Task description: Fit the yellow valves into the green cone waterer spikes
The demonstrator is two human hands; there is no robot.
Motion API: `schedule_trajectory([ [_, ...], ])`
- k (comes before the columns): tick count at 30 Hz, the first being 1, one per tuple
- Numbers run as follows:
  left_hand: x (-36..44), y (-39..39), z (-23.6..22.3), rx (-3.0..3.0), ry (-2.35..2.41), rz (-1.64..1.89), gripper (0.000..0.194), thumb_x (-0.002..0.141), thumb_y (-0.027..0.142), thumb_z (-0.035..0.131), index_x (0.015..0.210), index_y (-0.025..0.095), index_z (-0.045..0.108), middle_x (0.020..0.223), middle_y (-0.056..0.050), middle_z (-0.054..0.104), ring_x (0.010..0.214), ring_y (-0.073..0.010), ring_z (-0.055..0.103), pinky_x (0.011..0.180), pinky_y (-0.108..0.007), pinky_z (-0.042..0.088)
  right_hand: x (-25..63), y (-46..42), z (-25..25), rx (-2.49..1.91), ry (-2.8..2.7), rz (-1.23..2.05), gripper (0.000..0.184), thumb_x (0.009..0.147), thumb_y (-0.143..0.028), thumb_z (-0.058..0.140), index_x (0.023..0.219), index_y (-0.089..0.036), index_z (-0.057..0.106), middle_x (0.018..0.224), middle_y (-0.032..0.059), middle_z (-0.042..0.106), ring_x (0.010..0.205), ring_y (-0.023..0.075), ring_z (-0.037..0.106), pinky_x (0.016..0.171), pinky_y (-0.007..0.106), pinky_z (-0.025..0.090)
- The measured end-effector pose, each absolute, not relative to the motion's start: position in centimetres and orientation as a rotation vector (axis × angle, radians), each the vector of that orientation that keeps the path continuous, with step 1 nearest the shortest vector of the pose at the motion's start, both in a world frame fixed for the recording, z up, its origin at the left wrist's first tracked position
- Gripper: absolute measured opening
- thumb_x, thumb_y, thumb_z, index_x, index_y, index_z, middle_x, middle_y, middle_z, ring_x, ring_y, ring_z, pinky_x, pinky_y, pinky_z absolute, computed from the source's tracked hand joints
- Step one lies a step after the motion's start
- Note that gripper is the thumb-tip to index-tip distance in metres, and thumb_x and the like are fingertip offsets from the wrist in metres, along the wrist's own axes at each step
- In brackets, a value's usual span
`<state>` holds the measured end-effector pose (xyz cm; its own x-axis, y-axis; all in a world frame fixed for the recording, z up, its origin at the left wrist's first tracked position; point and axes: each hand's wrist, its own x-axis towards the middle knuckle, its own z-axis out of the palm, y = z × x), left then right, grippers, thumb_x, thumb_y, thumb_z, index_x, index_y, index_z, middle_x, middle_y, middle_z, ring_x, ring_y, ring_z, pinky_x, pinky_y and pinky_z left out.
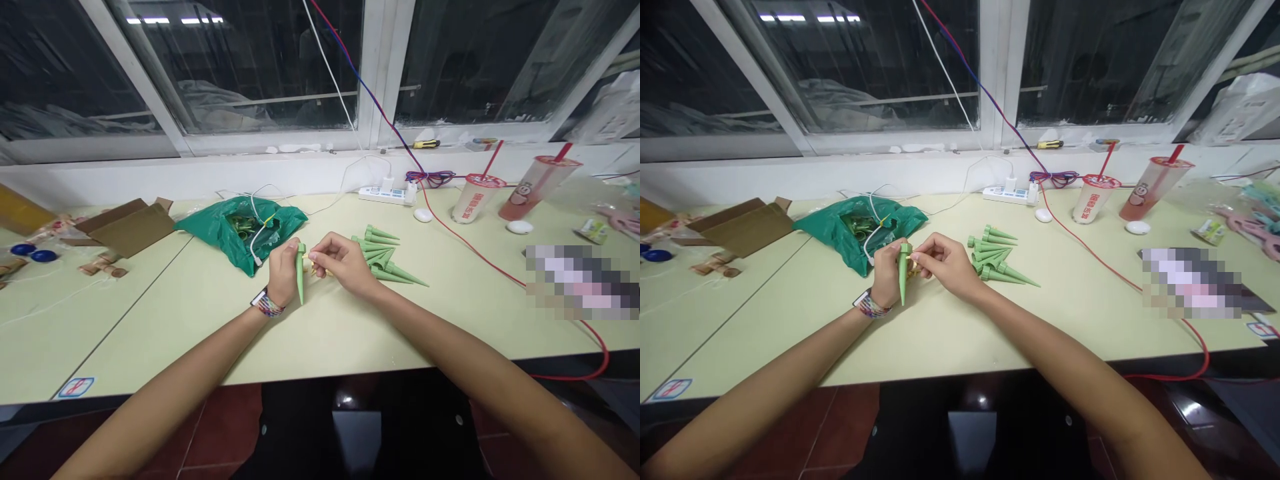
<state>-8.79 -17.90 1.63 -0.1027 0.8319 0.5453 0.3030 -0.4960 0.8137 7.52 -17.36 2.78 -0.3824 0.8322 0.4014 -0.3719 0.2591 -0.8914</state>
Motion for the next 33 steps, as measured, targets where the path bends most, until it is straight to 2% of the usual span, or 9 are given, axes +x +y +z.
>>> schedule_trajectory([
  [5,-8.5,-18.2,0.4,1.801,1.167,1.728,0.055,0.106,0.060,0.036,0.066,0.022,0.044,0.059,0.000,0.042,0.056,-0.0161,0.037,0.057,-0.034,0.029,7.1,-18.1,2.4,-0.441,-1.405,1.398,0.039,0.079,-0.050,0.086,0.081,-0.018,0.063,0.070,-0.0005,0.069,0.057,0.0109,0.063,0.057,0.026,0.054],
  [12,-8.7,-18.7,0.0,1.921,1.140,1.748,0.054,0.107,0.059,0.034,0.070,0.022,0.046,0.060,0.000,0.043,0.056,-0.0167,0.038,0.056,-0.035,0.028,7.1,-19.1,2.2,-0.488,-1.457,1.385,0.044,0.077,-0.058,0.084,0.079,-0.020,0.061,0.071,-0.0011,0.066,0.059,0.0125,0.062,0.060,0.029,0.054],
  [20,-8.8,-19.1,0.6,2.033,1.123,1.682,0.049,0.109,0.053,0.033,0.072,0.022,0.045,0.060,0.001,0.039,0.055,-0.0161,0.038,0.056,-0.034,0.029,7.7,-19.2,2.1,-0.529,-1.724,0.985,0.027,0.093,-0.040,0.069,0.077,-0.020,0.062,0.075,0.0012,0.066,0.070,0.0143,0.060,0.067,0.030,0.049],
  [23,-8.8,-18.6,0.8,2.040,1.132,1.688,0.050,0.108,0.054,0.034,0.072,0.022,0.046,0.062,0.001,0.040,0.056,-0.0162,0.039,0.056,-0.034,0.029,7.6,-19.0,2.3,-0.535,-1.717,0.996,0.024,0.093,-0.040,0.069,0.080,-0.021,0.062,0.077,0.0008,0.066,0.069,0.0139,0.059,0.066,0.029,0.048],
  [28,-9.0,-17.7,1.2,1.987,1.198,1.701,0.055,0.106,0.063,0.037,0.071,0.021,0.048,0.062,0.000,0.042,0.058,-0.0161,0.040,0.055,-0.033,0.030,8.2,-17.7,2.7,-0.560,-1.667,1.125,0.028,0.092,-0.049,0.069,0.095,-0.022,0.062,0.079,-0.0008,0.063,0.069,0.0140,0.059,0.064,0.027,0.047],
  [30,-9.3,-17.4,1.3,1.903,1.218,1.709,0.055,0.105,0.065,0.038,0.071,0.022,0.048,0.059,0.002,0.040,0.054,-0.0155,0.038,0.052,-0.032,0.030,9.0,-16.8,2.9,-0.675,-1.636,1.044,0.026,0.097,-0.047,0.061,0.095,-0.022,0.060,0.077,-0.0012,0.061,0.066,0.0137,0.057,0.061,0.027,0.045],
  [33,-9.9,-16.8,1.4,1.799,1.212,1.730,0.052,0.104,0.063,0.040,0.074,0.022,0.048,0.058,0.002,0.043,0.049,-0.0149,0.040,0.047,-0.031,0.030,10.4,-15.7,3.1,-0.917,-1.757,0.729,0.016,0.097,-0.032,0.055,0.087,-0.021,0.060,0.076,-0.0008,0.063,0.064,0.0137,0.054,0.063,0.028,0.040],
])
